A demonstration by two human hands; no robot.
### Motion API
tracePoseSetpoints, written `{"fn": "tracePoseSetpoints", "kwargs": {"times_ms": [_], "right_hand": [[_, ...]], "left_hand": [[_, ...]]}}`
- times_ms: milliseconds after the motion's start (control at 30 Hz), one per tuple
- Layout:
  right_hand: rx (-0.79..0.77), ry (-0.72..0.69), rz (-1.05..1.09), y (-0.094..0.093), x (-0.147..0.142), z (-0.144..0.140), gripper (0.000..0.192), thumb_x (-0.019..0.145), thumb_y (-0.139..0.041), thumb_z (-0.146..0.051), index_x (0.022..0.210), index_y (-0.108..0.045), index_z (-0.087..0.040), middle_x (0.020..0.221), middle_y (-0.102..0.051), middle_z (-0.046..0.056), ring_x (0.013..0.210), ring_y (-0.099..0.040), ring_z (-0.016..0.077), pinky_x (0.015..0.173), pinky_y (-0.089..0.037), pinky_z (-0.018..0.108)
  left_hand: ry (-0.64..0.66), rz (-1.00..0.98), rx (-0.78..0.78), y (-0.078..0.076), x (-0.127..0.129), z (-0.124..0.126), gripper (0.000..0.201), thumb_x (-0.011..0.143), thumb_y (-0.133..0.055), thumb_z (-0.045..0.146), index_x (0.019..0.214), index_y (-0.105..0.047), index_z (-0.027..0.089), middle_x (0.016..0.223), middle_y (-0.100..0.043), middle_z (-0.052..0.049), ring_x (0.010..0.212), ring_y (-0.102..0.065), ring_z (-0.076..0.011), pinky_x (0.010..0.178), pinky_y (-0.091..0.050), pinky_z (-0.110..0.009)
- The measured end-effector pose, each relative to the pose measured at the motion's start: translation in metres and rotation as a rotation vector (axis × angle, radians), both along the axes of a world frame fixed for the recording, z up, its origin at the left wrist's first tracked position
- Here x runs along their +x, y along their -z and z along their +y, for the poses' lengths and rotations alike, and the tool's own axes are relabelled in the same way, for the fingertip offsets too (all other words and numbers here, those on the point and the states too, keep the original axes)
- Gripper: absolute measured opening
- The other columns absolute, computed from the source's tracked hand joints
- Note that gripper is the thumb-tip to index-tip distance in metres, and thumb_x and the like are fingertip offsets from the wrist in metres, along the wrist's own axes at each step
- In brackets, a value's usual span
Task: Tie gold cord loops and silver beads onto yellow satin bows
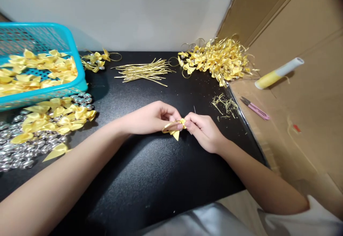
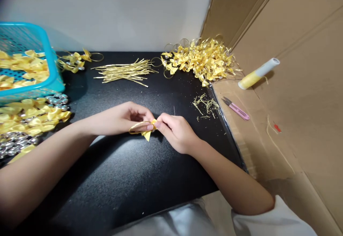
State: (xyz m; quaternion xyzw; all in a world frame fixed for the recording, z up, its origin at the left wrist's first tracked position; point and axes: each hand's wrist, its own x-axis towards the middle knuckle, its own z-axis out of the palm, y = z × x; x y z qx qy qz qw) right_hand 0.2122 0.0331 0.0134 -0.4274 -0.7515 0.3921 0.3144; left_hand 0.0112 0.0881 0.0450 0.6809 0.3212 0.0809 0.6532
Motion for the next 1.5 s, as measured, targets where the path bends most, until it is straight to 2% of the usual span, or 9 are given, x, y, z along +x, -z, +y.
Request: {"fn": "tracePoseSetpoints", "kwargs": {"times_ms": [133,300,400,600,967,1167,1300,1400,1500], "right_hand": [[-0.023,0.008,0.028,0.000,-0.001,0.000,0.025,0.095,-0.048,-0.030,0.073,-0.050,-0.019,0.060,-0.047,-0.005,0.053,-0.041,0.0078,0.054,-0.032,0.022],[-0.075,0.067,0.079,0.000,-0.002,0.001,0.027,0.093,-0.050,-0.032,0.070,-0.051,-0.019,0.061,-0.048,-0.004,0.055,-0.042,0.0089,0.055,-0.033,0.023],[-0.143,0.132,0.124,0.001,-0.002,0.001,0.029,0.091,-0.051,-0.037,0.069,-0.052,-0.018,0.059,-0.046,-0.004,0.053,-0.040,0.0087,0.052,-0.032,0.022],[-0.199,0.200,0.114,0.000,-0.007,0.001,0.023,0.087,-0.055,-0.036,0.074,-0.057,-0.017,0.060,-0.050,-0.004,0.053,-0.043,0.0088,0.052,-0.035,0.022],[-0.139,0.282,0.077,0.003,-0.019,0.001,0.024,0.080,-0.063,-0.039,0.074,-0.058,-0.016,0.063,-0.057,-0.001,0.055,-0.048,0.0099,0.051,-0.039,0.023],[-0.098,0.291,0.058,0.004,-0.019,0.000,0.024,0.081,-0.062,-0.037,0.069,-0.055,-0.017,0.059,-0.052,-0.003,0.052,-0.043,0.0090,0.051,-0.034,0.023],[-0.080,0.235,0.039,0.006,-0.017,0.002,0.024,0.085,-0.056,-0.034,0.068,-0.052,-0.018,0.056,-0.046,-0.005,0.051,-0.037,0.0085,0.051,-0.031,0.023],[-0.093,0.203,0.068,0.006,-0.017,0.004,0.026,0.085,-0.056,-0.035,0.066,-0.050,-0.019,0.056,-0.043,-0.005,0.051,-0.036,0.0083,0.050,-0.030,0.023],[-0.135,0.209,0.091,0.005,-0.016,0.007,0.026,0.083,-0.058,-0.039,0.069,-0.054,-0.018,0.058,-0.048,-0.004,0.051,-0.041,0.0088,0.051,-0.033,0.023]], "left_hand": [[-0.090,-0.050,0.001,0.004,0.000,0.002,0.021,0.081,-0.066,0.033,0.079,-0.065,0.012,0.064,-0.062,0.000,0.058,-0.053,-0.0086,0.054,-0.042,-0.019],[-0.206,-0.140,0.012,0.011,0.006,0.000,0.033,0.084,-0.064,0.043,0.071,-0.056,0.014,0.062,-0.057,0.002,0.053,-0.048,-0.0068,0.050,-0.041,-0.018],[-0.326,-0.154,0.120,0.021,0.012,-0.006,0.032,0.086,-0.060,0.043,0.073,-0.054,0.014,0.060,-0.053,0.003,0.051,-0.045,-0.0066,0.048,-0.038,-0.017],[-0.442,-0.203,0.306,0.040,0.019,-0.014,0.029,0.089,-0.057,0.040,0.075,-0.051,0.016,0.064,-0.053,0.002,0.058,-0.046,-0.0094,0.054,-0.038,-0.020],[-0.479,-0.261,0.519,0.040,0.021,-0.021,0.018,0.091,-0.052,0.034,0.084,-0.051,0.018,0.066,-0.055,0.003,0.058,-0.049,-0.0095,0.058,-0.039,-0.022],[-0.522,-0.212,0.583,0.041,0.022,-0.023,0.016,0.091,-0.053,0.031,0.082,-0.049,0.018,0.065,-0.059,0.003,0.057,-0.054,-0.0095,0.058,-0.041,-0.022],[-0.541,-0.163,0.648,0.040,0.023,-0.024,0.012,0.090,-0.051,0.025,0.081,-0.048,0.019,0.068,-0.062,0.001,0.061,-0.058,-0.0106,0.061,-0.042,-0.022],[-0.556,-0.173,0.605,0.040,0.024,-0.023,0.013,0.091,-0.050,0.025,0.080,-0.047,0.019,0.069,-0.062,0.001,0.062,-0.058,-0.0114,0.062,-0.043,-0.024],[-0.522,-0.264,0.457,0.043,0.023,-0.019,0.016,0.092,-0.050,0.031,0.082,-0.045,0.019,0.067,-0.060,0.001,0.060,-0.056,-0.0115,0.061,-0.043,-0.024]]}}
